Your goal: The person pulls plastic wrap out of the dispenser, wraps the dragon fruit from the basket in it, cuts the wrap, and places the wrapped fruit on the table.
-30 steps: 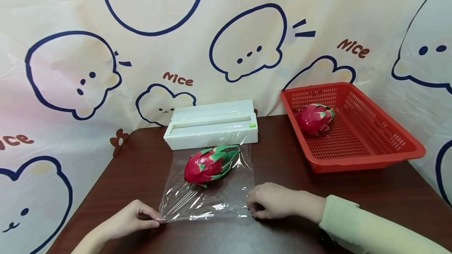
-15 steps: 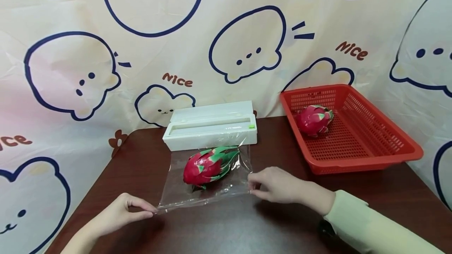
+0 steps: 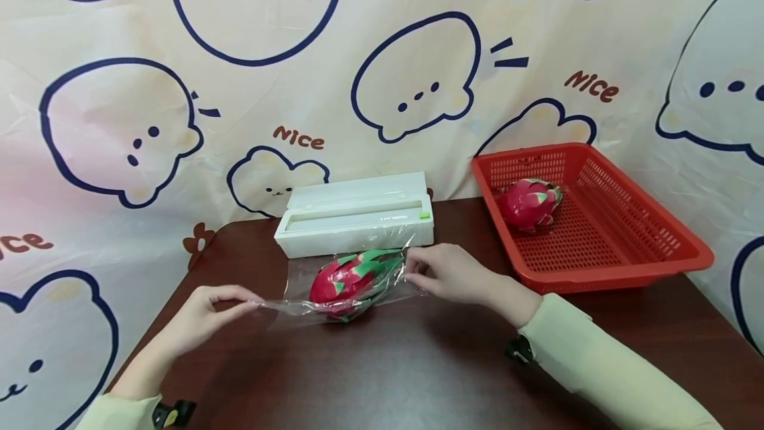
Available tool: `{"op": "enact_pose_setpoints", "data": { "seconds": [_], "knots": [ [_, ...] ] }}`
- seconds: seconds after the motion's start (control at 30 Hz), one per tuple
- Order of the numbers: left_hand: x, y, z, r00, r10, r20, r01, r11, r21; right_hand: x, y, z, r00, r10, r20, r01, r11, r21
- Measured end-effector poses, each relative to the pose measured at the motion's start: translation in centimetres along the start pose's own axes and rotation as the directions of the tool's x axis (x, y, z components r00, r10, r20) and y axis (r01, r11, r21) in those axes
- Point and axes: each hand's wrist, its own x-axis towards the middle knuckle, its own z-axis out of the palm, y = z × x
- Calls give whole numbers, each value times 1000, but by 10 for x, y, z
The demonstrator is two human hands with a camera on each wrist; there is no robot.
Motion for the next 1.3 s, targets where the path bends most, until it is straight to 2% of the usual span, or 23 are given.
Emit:
{"op": "enact_pose_setpoints", "data": {
  "seconds": [0.13,0.2,0.3,0.43,0.57,0.67,0.77,0.83,0.9,1.1,1.23,1.3],
  "knots": [
    [20,16,-2,997,62,-51,-61,998,30,14,8,1,999,22,-42,-20,999,42],
    [30,23,-2,998,34,-52,-32,999,36,21,13,3,998,19,-66,-15,998,64],
    [44,26,-1,999,-41,-21,42,999,23,32,21,8,995,42,-92,-33,995,96],
    [64,23,3,992,-114,45,118,988,-95,48,28,17,987,102,-123,-86,988,128],
    [82,16,13,988,-124,92,143,958,-249,64,32,26,973,163,-162,-134,975,175],
    [93,13,21,985,-145,95,168,935,-313,75,34,34,955,247,-164,-201,946,254],
    [101,11,30,977,-189,95,210,921,-328,83,34,43,935,335,-116,-271,887,373],
    [104,10,36,972,-210,104,233,912,-338,88,34,48,925,369,-87,-301,853,426],
    [106,10,41,969,-217,115,244,910,-336,91,33,54,919,387,-74,-317,839,443],
    [105,4,53,976,-184,120,213,930,-301,97,33,66,907,405,-114,-354,881,313],
    [104,-1,59,979,-152,137,193,912,-363,99,37,75,899,419,-125,-380,890,251],
    [104,-4,61,977,-155,143,200,899,-390,100,38,79,903,407,-138,-370,899,236]
  ]
}}
